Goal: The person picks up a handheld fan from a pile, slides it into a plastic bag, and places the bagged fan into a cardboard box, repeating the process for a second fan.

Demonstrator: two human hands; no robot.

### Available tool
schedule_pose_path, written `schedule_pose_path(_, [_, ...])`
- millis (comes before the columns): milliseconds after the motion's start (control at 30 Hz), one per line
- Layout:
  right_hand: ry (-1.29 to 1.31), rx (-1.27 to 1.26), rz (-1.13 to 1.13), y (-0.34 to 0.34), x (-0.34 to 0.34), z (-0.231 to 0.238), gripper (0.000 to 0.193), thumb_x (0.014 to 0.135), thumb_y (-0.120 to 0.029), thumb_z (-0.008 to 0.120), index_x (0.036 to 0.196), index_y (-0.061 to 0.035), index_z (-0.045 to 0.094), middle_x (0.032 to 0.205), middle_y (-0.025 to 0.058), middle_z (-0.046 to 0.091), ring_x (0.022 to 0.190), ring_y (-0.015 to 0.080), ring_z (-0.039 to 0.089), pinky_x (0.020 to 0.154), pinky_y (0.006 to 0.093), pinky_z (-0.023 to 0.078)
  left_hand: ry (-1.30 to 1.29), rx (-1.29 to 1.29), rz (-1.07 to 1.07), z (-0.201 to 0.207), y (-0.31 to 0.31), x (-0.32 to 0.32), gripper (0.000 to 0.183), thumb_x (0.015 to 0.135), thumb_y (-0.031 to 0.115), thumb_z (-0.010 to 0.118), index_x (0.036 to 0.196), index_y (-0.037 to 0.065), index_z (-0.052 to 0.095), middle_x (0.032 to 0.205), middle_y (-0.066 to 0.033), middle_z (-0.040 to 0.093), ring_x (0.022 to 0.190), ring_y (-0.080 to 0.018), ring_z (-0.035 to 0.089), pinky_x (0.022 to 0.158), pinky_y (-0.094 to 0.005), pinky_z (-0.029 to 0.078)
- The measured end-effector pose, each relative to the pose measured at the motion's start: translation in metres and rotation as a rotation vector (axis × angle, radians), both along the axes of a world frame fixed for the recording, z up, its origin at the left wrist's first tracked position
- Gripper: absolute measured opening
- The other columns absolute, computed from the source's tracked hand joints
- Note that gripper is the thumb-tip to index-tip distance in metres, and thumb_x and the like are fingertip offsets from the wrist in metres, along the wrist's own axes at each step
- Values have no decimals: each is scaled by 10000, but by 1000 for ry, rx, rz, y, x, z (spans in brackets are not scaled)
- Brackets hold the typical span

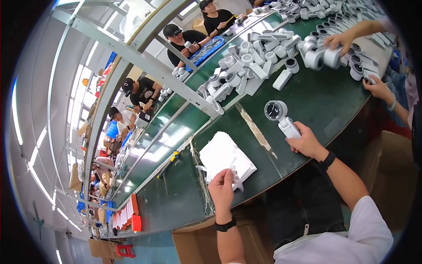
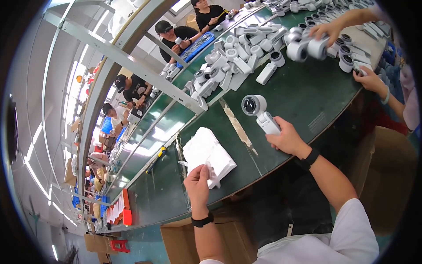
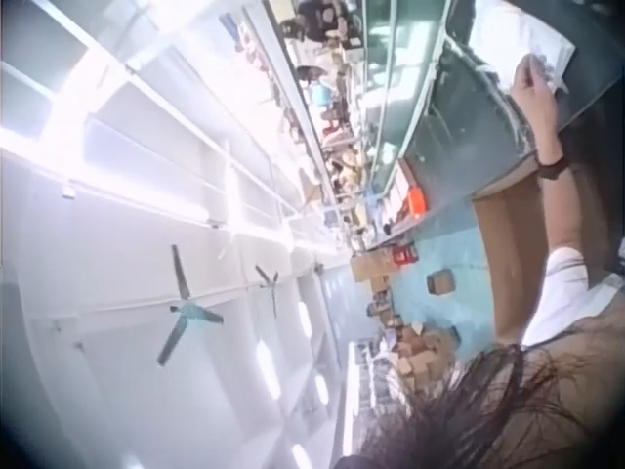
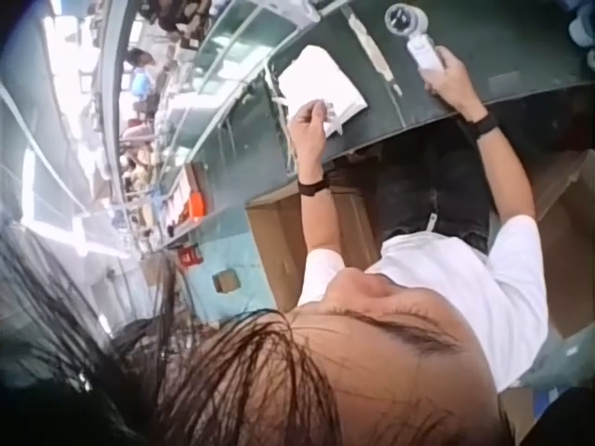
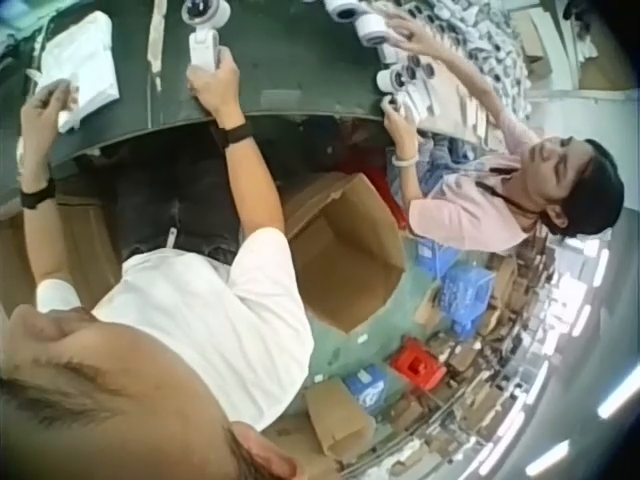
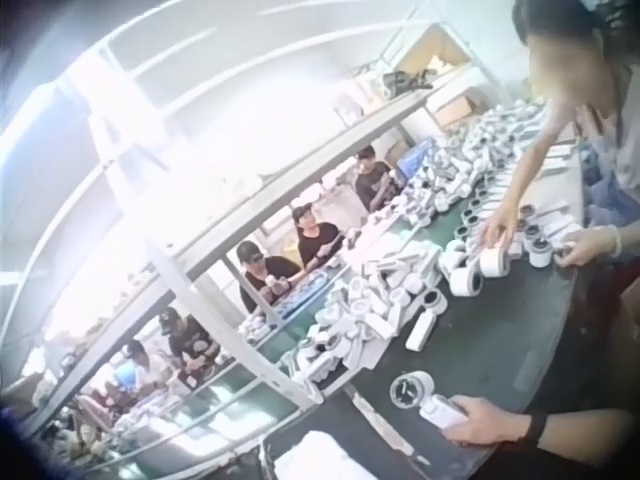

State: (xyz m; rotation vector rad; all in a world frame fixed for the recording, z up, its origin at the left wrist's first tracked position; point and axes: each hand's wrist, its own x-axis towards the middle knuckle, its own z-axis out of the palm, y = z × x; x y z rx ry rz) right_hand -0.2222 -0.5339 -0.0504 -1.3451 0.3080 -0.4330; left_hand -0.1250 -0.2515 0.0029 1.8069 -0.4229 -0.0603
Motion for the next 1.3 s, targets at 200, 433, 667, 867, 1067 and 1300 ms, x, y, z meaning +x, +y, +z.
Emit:
schedule_pose_path(200, [-121,71,106,68,-15,27,529,684,-50,811,1131,-9,532,996,54,661,916,115,617,808,281,509,123,-294,57,-28,-22,-18,209,934,97,639,1046,-78,662,839,-60,683,716,-84,595,664,-213,479])
schedule_pose_path(433, [-53,-2,2,131,13,34,476,715,-124,799,1099,21,558,980,69,644,878,119,606,774,287,510,169,-376,66,-28,-30,-35,193,936,104,638,1015,-71,664,837,-68,675,722,-108,614,681,-231,514])
schedule_pose_path(667, [-90,-32,-147,127,23,20,405,750,-122,747,1081,23,565,940,91,647,831,145,606,747,309,503,387,-799,-15,-41,-3,-18,149,966,129,592,990,-16,618,909,-71,656,761,-144,630,732,-291,547])
schedule_pose_path(867, [-99,-4,13,135,11,47,506,710,-174,808,1111,10,561,944,57,647,860,118,609,770,283,507,353,-705,98,-20,-19,-30,149,964,118,595,1005,-25,603,950,-98,654,800,-150,630,731,-291,543])
schedule_pose_path(1067, [-69,-81,6,133,15,52,496,718,-175,786,1109,34,562,958,74,648,869,122,605,765,290,508,289,-586,48,-16,-27,-37,149,961,111,599,968,-37,613,868,-85,659,824,-154,641,716,-271,543])
schedule_pose_path(1300, [-155,-160,-194,131,27,26,419,761,-114,731,1111,30,552,892,71,638,766,127,608,681,283,510,491,-932,-103,-20,-12,-27,122,986,120,537,1049,23,576,940,-53,640,842,-163,615,759,-327,535])
